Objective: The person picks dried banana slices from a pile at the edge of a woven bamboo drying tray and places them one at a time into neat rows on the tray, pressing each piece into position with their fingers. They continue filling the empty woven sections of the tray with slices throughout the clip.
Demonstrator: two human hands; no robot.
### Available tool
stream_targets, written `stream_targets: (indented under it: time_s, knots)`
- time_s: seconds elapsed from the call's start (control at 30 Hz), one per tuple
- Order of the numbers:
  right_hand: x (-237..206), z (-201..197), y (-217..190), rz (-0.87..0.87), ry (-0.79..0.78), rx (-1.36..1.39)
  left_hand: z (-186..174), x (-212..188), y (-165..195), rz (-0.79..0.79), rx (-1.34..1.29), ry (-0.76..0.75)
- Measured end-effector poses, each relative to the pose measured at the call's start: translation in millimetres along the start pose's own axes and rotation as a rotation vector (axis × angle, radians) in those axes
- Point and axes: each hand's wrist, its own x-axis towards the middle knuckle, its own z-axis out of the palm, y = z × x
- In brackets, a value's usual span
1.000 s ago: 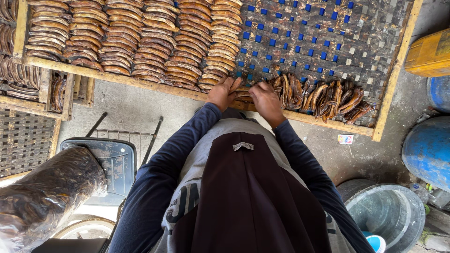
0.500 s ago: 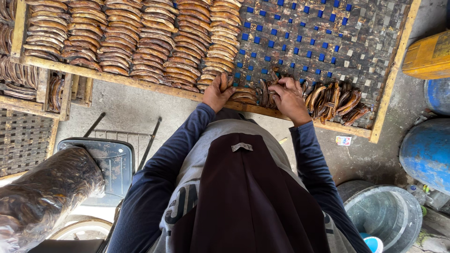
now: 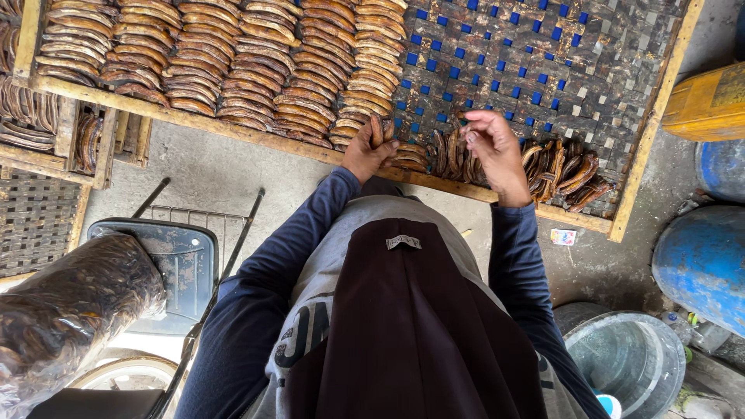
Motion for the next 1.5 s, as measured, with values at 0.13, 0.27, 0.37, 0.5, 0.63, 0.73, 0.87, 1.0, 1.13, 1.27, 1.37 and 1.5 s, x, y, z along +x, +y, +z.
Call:
stream_targets:
  time_s: [0.13,0.27,0.37,0.5,0.63,0.73,0.87,1.0,1.13,1.27,1.37,1.5]
  knots:
    - [5,35,-16,-0.141,-0.059,0.058,9,-1,16,-0.209,-0.216,-0.027]
    - [-7,81,-22,-0.28,-0.107,-0.232,16,-2,26,-0.192,-0.334,-0.042]
    - [-6,86,-21,-0.325,-0.121,-0.188,9,0,25,-0.019,-0.324,-0.06]
    - [11,71,-10,-0.054,0.02,0.141,3,7,17,-0.054,-0.271,-0.048]
    - [23,81,8,0.006,-0.044,0.267,5,12,15,-0.088,-0.306,0.019]
    - [25,96,17,-0.101,-0.063,0.094,3,14,16,-0.154,-0.369,0.076]
    - [24,101,19,-0.154,-0.096,0.014,-3,16,8,0.021,-0.392,-0.011]
    - [32,84,17,-0.166,0.057,-0.009,-12,28,-2,0.051,-0.286,-0.062]
    - [38,66,19,-0.369,-0.171,-0.293,-14,34,-5,0.025,-0.183,-0.128]
    - [39,73,28,-0.123,-0.183,-0.236,-11,37,3,0.06,0.097,-0.002]
    - [31,79,29,-0.161,-0.102,-0.413,-15,30,8,-0.006,0.539,0.152]
    - [24,87,25,-0.242,-0.08,-0.585,-14,30,6,0.251,0.84,0.174]
